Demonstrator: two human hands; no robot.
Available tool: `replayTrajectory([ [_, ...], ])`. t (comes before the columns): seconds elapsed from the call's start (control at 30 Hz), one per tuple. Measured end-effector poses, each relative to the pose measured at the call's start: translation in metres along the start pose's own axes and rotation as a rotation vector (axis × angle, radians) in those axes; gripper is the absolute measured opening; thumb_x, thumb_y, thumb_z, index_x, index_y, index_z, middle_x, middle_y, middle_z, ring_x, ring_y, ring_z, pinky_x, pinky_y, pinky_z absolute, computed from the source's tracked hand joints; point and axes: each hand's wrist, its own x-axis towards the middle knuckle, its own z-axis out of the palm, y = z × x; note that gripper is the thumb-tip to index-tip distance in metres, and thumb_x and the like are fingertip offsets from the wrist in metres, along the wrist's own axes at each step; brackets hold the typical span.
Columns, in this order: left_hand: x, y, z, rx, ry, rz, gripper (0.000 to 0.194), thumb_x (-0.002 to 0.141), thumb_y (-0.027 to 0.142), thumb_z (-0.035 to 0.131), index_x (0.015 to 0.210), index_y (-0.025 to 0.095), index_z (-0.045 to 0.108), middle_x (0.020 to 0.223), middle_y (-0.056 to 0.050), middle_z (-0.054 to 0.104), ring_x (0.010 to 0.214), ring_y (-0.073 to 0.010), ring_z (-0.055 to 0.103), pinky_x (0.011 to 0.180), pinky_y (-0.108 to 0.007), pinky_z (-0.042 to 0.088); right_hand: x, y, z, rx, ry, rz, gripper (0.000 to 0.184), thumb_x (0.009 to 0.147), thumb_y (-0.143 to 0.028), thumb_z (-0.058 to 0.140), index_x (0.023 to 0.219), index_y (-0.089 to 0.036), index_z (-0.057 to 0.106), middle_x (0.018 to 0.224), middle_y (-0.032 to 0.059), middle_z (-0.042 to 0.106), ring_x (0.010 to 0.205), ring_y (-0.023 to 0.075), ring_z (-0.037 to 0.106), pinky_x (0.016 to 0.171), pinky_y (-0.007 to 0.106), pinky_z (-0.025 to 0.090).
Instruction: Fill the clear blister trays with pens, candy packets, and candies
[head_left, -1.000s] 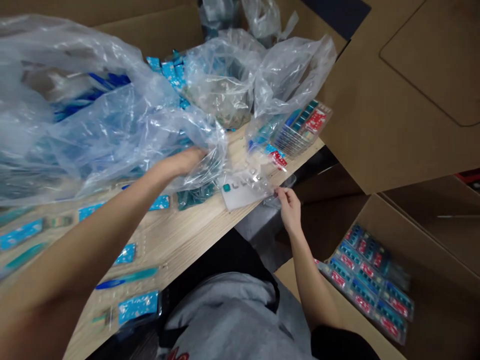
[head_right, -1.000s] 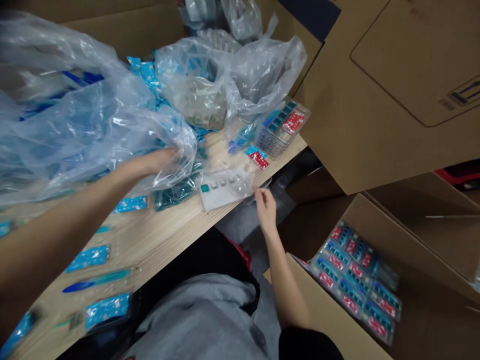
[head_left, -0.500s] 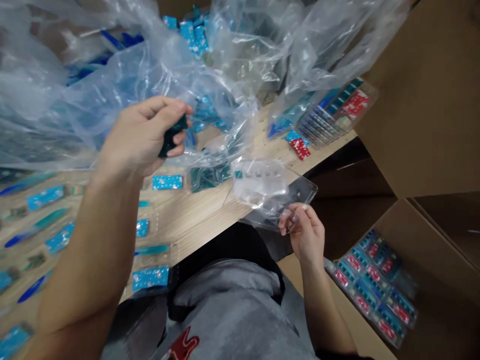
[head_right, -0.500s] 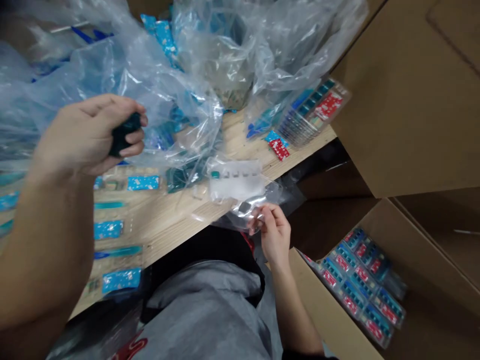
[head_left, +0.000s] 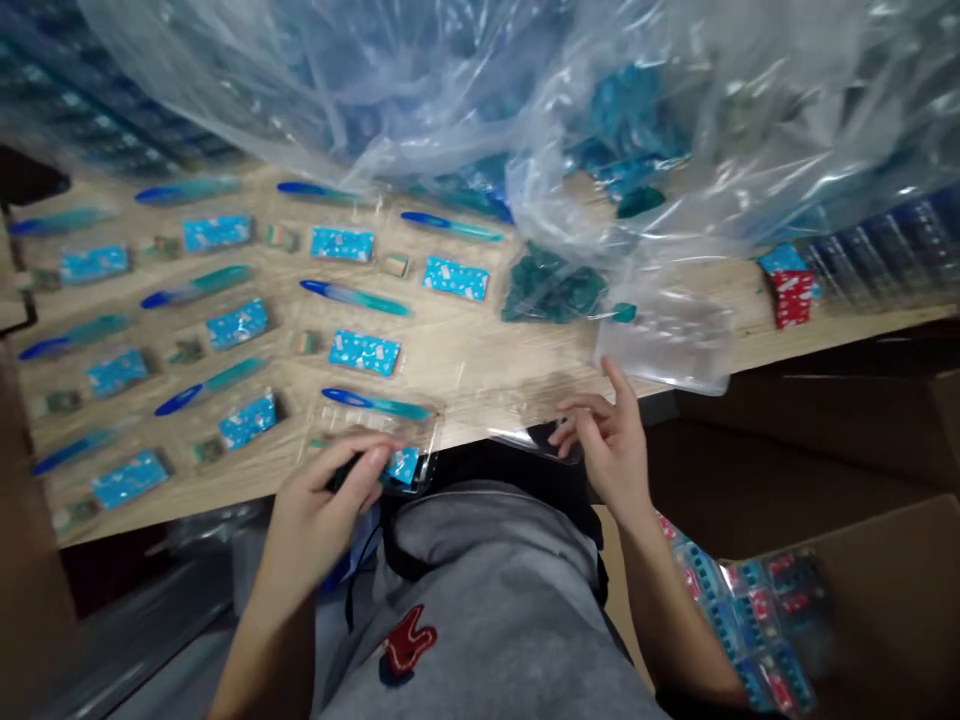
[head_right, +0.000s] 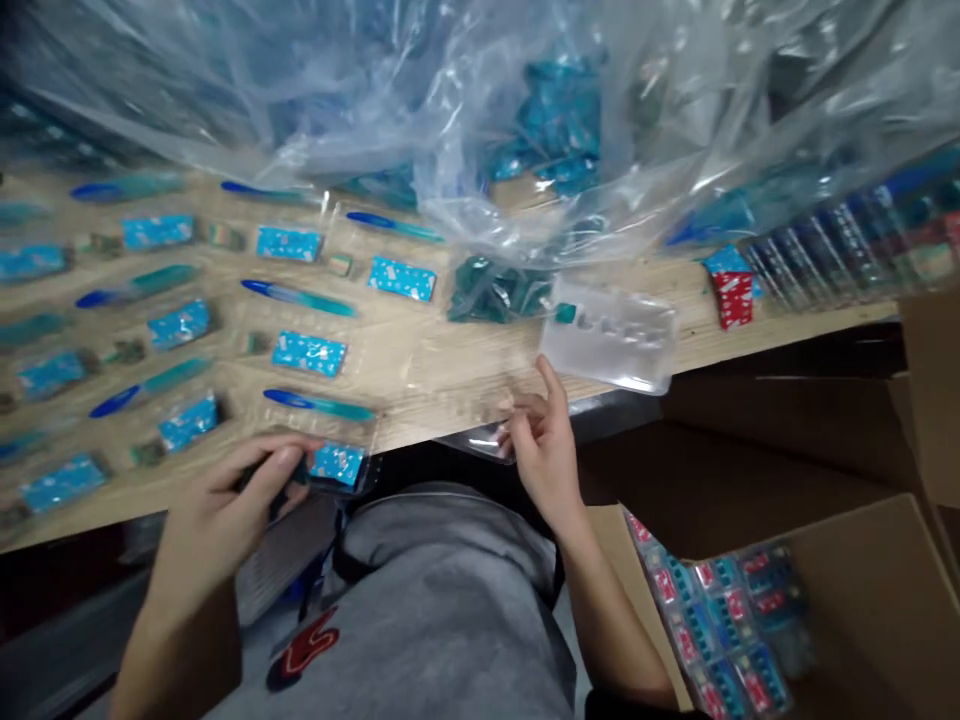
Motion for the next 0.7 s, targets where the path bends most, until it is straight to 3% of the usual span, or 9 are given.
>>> replayTrajectory([
  [0.1, -0.012, -0.01, -0.016, 0.265, -0.03, 0.186, 0.012, 0.087, 0.029, 0.063, 0.087, 0.025, 0.075, 0.084, 0.001, 0.074, 0.076, -0.0126, 0.068, 0.068, -0.02, 0.053, 0.015, 0.004, -0.002, -0.129, -0.06, 0.021, 0.06, 0.084, -0.02, 0.058, 0.141, -0.025, 0.042, 0.079, -0.0044, 0.063, 0.048, 0.0093, 0.061, 0.04, 0.02, 0.049],
  [0.17, -0.015, -0.012, -0.022, 0.297, -0.038, 0.25, 0.013, 0.087, 0.027, 0.064, 0.093, 0.026, 0.075, 0.086, 0.002, 0.074, 0.08, -0.0121, 0.069, 0.076, -0.02, 0.053, 0.023, 0.0, -0.003, -0.174, -0.067, 0.0, 0.059, 0.082, -0.018, 0.057, 0.139, -0.024, 0.045, 0.076, -0.0049, 0.062, 0.048, 0.0097, 0.06, 0.041, 0.021, 0.05],
  [0.23, -0.016, -0.01, -0.019, 0.251, -0.06, 0.23, 0.013, 0.086, 0.027, 0.064, 0.093, 0.026, 0.075, 0.086, 0.003, 0.075, 0.079, -0.0122, 0.069, 0.076, -0.02, 0.054, 0.023, -0.01, -0.003, -0.164, 0.003, -0.04, 0.058, 0.079, -0.016, 0.058, 0.135, -0.025, 0.046, 0.075, -0.0055, 0.062, 0.048, 0.01, 0.06, 0.042, 0.022, 0.051],
  [0.33, -0.017, 0.0, 0.007, 0.067, -0.214, 0.039, 0.018, 0.087, 0.032, 0.061, 0.089, 0.026, 0.077, 0.083, 0.001, 0.075, 0.077, -0.0146, 0.071, 0.071, -0.023, 0.056, 0.002, -0.025, 0.001, -0.057, 0.252, -0.097, 0.048, 0.078, -0.012, 0.06, 0.122, -0.026, 0.047, 0.074, -0.007, 0.063, 0.048, 0.0094, 0.061, 0.044, 0.021, 0.052],
  [0.43, -0.018, 0.011, 0.047, -0.112, -0.415, -0.132, 0.028, 0.085, 0.037, 0.06, 0.105, 0.025, 0.076, 0.086, -0.002, 0.075, 0.074, -0.0169, 0.07, 0.063, -0.025, 0.056, -0.033, -0.03, 0.012, 0.091, 0.416, -0.092, 0.031, 0.083, -0.015, 0.062, 0.105, -0.026, 0.043, 0.076, -0.0079, 0.065, 0.051, 0.0088, 0.063, 0.046, 0.02, 0.053],
  [0.5, -0.015, 0.015, 0.066, -0.154, -0.431, -0.109, 0.029, 0.085, 0.037, 0.061, 0.106, 0.025, 0.076, 0.088, -0.004, 0.075, 0.072, -0.0175, 0.069, 0.055, -0.024, 0.053, -0.053, -0.026, 0.018, 0.147, 0.378, -0.018, 0.026, 0.088, -0.018, 0.063, 0.098, -0.026, 0.041, 0.079, -0.007, 0.068, 0.056, 0.0101, 0.067, 0.05, 0.02, 0.055],
  [0.57, -0.006, 0.019, 0.071, -0.137, -0.376, -0.027, 0.022, 0.087, 0.037, 0.059, 0.092, 0.025, 0.076, 0.084, -0.004, 0.075, 0.071, -0.0178, 0.068, 0.051, -0.023, 0.049, -0.064, -0.02, 0.017, 0.169, 0.311, 0.053, 0.025, 0.089, -0.021, 0.066, 0.094, -0.025, 0.042, 0.082, -0.0051, 0.07, 0.064, 0.0117, 0.071, 0.058, 0.023, 0.058],
  [0.63, 0.008, 0.024, 0.062, -0.082, -0.407, 0.074, 0.024, 0.089, 0.036, 0.056, 0.078, 0.024, 0.074, 0.077, -0.004, 0.073, 0.069, -0.0178, 0.067, 0.051, -0.022, 0.049, -0.065, -0.017, 0.007, 0.192, 0.258, 0.059, 0.021, 0.089, -0.028, 0.068, 0.093, -0.024, 0.048, 0.086, -0.0018, 0.071, 0.071, 0.0133, 0.073, 0.065, 0.026, 0.06],
  [0.7, 0.024, 0.03, 0.048, -0.008, -0.569, 0.184, 0.025, 0.089, 0.035, 0.056, 0.073, 0.025, 0.072, 0.07, -0.002, 0.072, 0.063, -0.0168, 0.065, 0.053, -0.022, 0.049, -0.054, -0.017, -0.006, 0.241, 0.177, 0.013, 0.024, 0.089, -0.039, 0.07, 0.099, -0.023, 0.055, 0.093, 0.0018, 0.072, 0.076, 0.0151, 0.073, 0.066, 0.027, 0.061],
])
